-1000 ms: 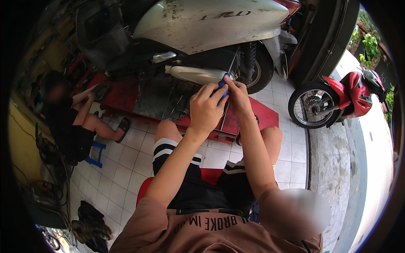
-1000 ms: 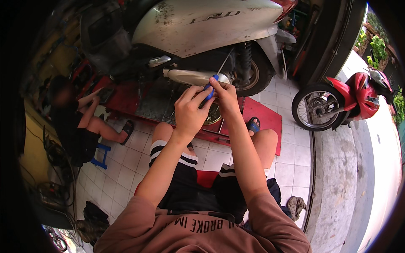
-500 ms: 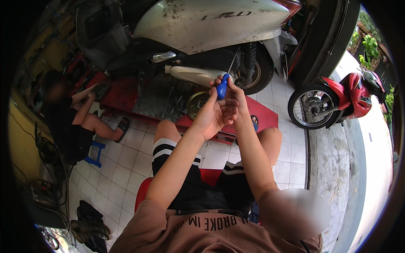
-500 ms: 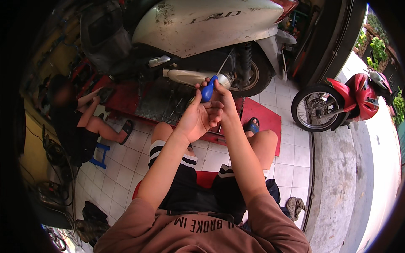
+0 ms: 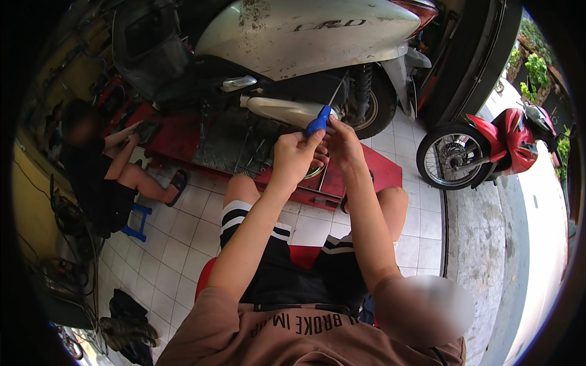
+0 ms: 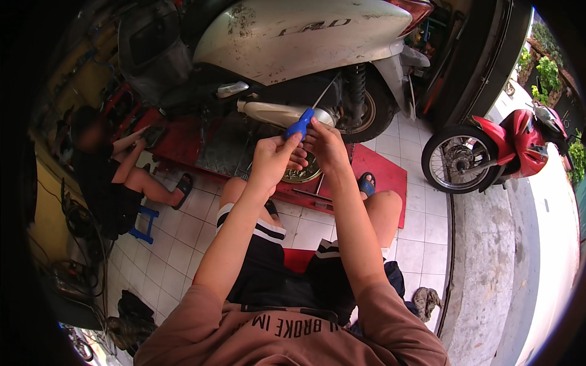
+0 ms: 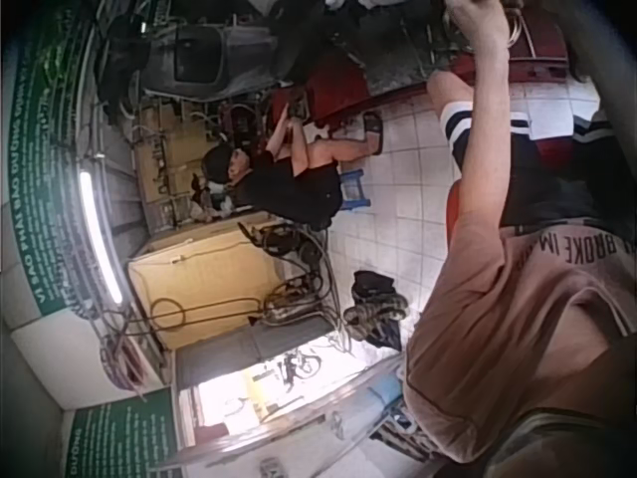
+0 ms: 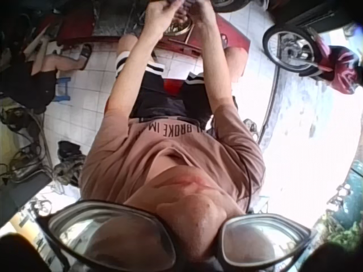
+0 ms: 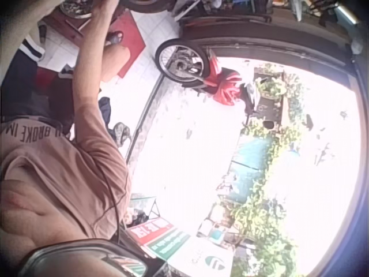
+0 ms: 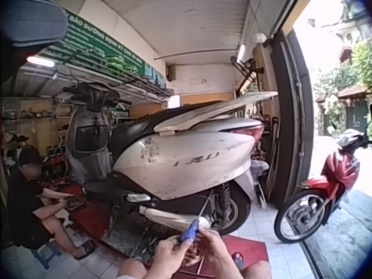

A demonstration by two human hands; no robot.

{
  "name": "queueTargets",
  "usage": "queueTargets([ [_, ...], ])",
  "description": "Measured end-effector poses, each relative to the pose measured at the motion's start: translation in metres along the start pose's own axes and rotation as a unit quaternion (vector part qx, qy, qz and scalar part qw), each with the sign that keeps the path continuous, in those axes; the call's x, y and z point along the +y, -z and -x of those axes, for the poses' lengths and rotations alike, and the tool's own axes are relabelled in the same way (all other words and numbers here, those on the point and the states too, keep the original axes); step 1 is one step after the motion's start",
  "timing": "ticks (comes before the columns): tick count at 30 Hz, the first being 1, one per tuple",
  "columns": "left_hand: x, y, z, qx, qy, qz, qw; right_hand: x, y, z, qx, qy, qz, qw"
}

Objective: The person sits on a stool in a workshop and uses a screwdriver to remove screws from the side panel of a white motorcycle. They place the removed screws into a metal tray and continue to work on the panel using a wrench.

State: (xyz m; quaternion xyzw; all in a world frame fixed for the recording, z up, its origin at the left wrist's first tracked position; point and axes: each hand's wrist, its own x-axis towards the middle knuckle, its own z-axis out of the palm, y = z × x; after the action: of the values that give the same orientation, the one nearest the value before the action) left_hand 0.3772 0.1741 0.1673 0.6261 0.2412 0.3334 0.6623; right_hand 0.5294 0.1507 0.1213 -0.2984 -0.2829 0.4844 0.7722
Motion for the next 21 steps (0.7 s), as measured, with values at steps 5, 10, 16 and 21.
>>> queueTargets([
  [5, 0.006, -0.002, 0.003, 0.075, -0.263, -0.418, 0.866, -0.004, -0.002, -0.001, 0.029, 0.001, 0.037, 0.999],
  [10, 0.006, -0.011, 0.007, 0.11, -0.361, -0.431, 0.82, -0.002, -0.007, -0.002, 0.033, 0.045, -0.006, 0.998],
  [16, -0.002, -0.013, 0.006, -0.09, 0.081, 0.064, 0.991, -0.009, 0.006, 0.001, -0.054, -0.059, -0.12, 0.99],
  [21, -0.002, -0.025, 0.005, -0.167, 0.136, 0.387, 0.897, 0.005, -0.008, -0.002, 0.03, -0.042, -0.189, 0.981],
])
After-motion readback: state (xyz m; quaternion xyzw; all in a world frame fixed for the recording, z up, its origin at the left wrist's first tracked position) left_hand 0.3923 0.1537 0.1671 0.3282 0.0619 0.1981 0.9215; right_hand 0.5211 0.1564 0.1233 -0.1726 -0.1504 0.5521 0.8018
